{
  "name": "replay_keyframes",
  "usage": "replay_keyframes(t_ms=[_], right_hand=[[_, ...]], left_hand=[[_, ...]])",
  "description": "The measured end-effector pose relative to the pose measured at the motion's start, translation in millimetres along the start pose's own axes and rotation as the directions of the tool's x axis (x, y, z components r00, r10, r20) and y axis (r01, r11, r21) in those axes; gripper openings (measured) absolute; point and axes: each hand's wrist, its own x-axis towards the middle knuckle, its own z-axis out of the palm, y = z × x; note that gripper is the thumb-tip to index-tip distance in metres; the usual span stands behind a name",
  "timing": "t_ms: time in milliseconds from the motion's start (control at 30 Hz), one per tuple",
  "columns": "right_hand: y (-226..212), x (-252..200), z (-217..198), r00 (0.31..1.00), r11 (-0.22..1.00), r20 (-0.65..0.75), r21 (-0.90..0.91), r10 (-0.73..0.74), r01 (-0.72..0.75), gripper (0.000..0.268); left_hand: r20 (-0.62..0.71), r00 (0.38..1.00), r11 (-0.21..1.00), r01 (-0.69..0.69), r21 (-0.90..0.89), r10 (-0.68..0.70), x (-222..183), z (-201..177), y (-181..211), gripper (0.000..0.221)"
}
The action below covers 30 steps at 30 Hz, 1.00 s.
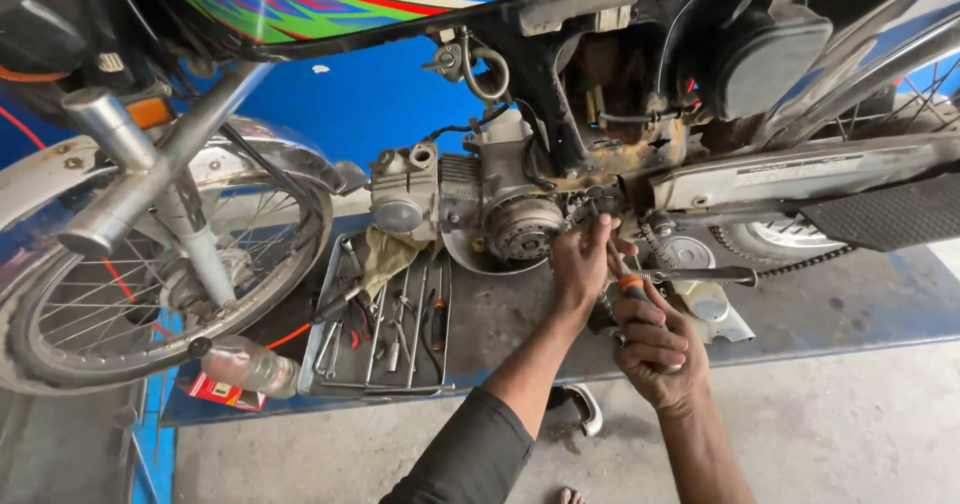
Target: The person uses a screwdriver to loosen and remove a bolt from the motorcycle's engine area. They then use a red air hose to blow air into the engine compartment to clear debris.
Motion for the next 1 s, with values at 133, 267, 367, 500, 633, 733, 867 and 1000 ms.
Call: replay_keyframes(t_ms=[133, 267, 367, 500, 633, 733, 867, 1000], right_hand=[[22, -1, -2, 0.984, 0.968, 0.161, 0.249, -0.074, 0.032, 0.024], [17, -2, 2, 1.0, 0.999, -0.004, 0.051, -0.004, 0.004, 0.028], [14, -5, 14, 0.972, 0.94, -0.223, -0.342, -0.077, -0.004, 0.022], [-17, -7, 4, 0.929, 0.859, -0.355, -0.504, -0.107, -0.094, 0.019], [15, -10, 34, 0.838, 0.638, -0.402, -0.765, -0.37, -0.085, 0.018], [44, -10, 55, 0.686, 0.209, -0.325, -0.945, -0.651, -0.25, 0.046], [31, -24, 36, 0.74, -0.252, -0.066, -0.917, -0.669, -0.31, 0.05], [40, -29, 37, 0.728, -0.2, -0.097, -0.929, -0.679, -0.311, 0.051]], left_hand=[[-0.085, 0.99, 0.979, 0.122, 0.165, -0.109, 0, 6, 9, 0.04], [-0.173, 0.976, 0.983, 0.152, 0.105, -0.132, -5, 8, 14, 0.03], [-0.223, 0.961, 0.984, 0.175, 0.042, -0.162, -13, 7, 18, 0.033], [-0.164, 0.951, 0.955, 0.281, 0.094, -0.263, -12, 3, 21, 0.033], [-0.136, 0.919, 0.887, 0.392, 0.243, -0.369, -6, 5, 26, 0.036], [-0.089, 0.949, 0.892, 0.316, 0.324, -0.304, -7, -1, 16, 0.039], [-0.063, 0.947, 0.904, 0.32, 0.283, -0.315, -12, -2, 27, 0.026], [-0.13, 0.903, 0.91, 0.397, -0.121, -0.411, 0, 2, 17, 0.032]])
